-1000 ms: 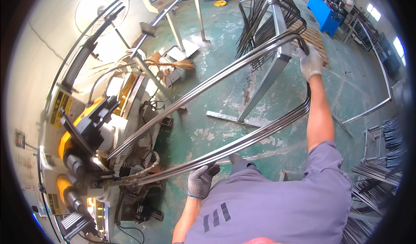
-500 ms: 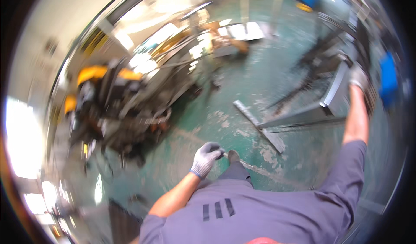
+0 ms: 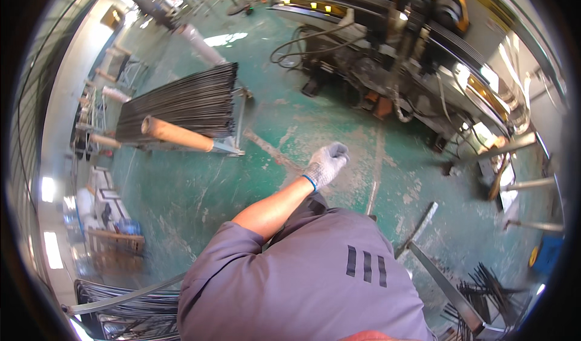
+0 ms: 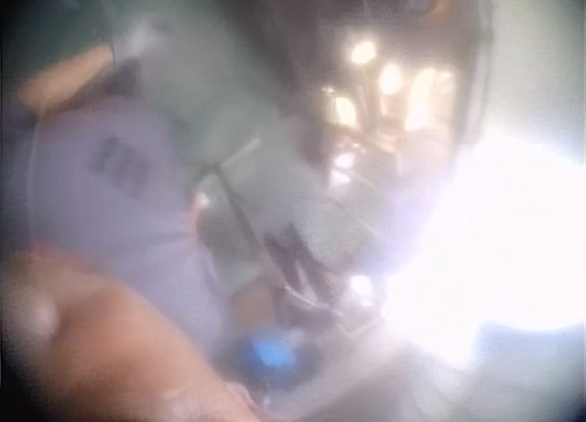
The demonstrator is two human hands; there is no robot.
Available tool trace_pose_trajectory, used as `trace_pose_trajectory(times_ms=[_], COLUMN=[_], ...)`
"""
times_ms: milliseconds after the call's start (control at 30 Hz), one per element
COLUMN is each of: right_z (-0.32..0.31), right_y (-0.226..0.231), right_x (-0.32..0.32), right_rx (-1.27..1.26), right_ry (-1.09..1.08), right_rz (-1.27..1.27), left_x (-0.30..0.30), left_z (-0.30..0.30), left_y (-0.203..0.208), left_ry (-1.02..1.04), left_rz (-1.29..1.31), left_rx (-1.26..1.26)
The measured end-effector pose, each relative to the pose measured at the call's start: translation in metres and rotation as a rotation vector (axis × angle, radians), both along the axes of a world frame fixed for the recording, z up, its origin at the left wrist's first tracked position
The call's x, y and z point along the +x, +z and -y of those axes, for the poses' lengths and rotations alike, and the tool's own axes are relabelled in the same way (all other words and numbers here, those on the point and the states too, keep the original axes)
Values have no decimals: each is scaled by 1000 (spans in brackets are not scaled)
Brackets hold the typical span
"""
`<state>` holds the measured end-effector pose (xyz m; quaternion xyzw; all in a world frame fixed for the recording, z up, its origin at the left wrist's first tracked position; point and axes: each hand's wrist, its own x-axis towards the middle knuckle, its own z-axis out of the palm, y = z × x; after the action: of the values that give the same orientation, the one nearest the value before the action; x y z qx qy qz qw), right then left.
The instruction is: The person inserts several metal rods into a bending machine, removes the bent bundle, and repeats the process after retrieving more rods from a nearby stack.
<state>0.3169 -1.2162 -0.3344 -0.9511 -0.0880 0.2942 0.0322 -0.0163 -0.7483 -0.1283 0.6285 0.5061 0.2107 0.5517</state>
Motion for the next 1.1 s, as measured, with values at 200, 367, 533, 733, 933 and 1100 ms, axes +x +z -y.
trace_pose_trajectory(times_ms=[200, 367, 533, 733, 933, 1100], right_z=[-266, -433, -597, -749, -870, -962], right_y=[2, 28, 81, 101, 89, 68], right_x=[-74, -55, -170, -417, -637, -792], right_rx=[483, 539, 586, 526, 571, 439], right_ry=[120, 419, 721, 1115, 1505, 1661], right_rz=[-246, 14, -47, -219, -310, -198], left_x=[-227, -441, -609, -671, -675, -689], left_z=[-123, -220, -247, -253, -288, -294], left_y=[74, 112, 129, 82, 74, 55], left_ry=[308, 721, 944, 856, 986, 962], left_rz=[-197, -435, -1288, -1381, -1351, -1409], left_rx=[483, 981, 758, 910, 963, 1007])
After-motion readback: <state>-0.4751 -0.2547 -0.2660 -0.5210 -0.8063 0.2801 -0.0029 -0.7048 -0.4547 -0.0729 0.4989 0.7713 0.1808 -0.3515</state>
